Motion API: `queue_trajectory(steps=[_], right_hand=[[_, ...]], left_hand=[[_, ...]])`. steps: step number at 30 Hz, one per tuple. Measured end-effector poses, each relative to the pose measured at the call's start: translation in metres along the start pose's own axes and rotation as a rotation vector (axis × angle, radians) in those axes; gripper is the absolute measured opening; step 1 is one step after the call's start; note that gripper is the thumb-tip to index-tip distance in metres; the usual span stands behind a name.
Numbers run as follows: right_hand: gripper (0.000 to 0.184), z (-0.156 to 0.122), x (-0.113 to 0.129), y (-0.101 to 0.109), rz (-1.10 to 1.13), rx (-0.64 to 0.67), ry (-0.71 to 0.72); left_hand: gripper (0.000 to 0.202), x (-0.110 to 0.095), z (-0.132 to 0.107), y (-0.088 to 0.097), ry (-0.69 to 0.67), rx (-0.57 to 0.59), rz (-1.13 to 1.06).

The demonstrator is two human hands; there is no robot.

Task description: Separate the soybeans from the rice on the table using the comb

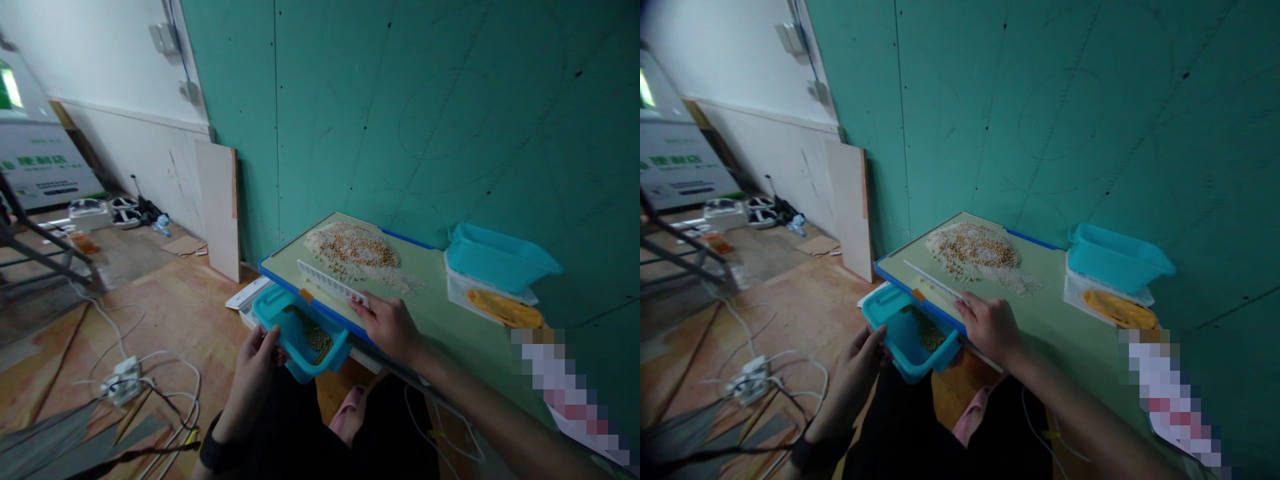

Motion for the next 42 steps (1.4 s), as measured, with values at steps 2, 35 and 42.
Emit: queue_trajectory(steps=[2,35,42], right_hand=[[0.027,-0.010,0.007,0.001,0.057,0.029,0.032],[0.048,-0.042,-0.109,0.055,0.049,-0.174,-0.502],[0.044,-0.038,-0.101,0.051,0.077,-0.147,-0.453]], left_hand=[[0.032,0.000,-0.002,0.003,-0.004,-0.016,-0.002],[0.031,0.034,-0.036,-0.009,0.089,0.061,-0.075],[0.036,0.025,-0.038,-0.013,0.104,0.048,-0.038]])
Point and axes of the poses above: each hand's wrist, its own z-axis towards the middle knuckle, its own y-axis out of the back of the hand, x = y × z, the point moved 4 cm from there along z, towards the middle knuckle, and after that the axes turned 5 degrees about x, right-handed, at the moved point
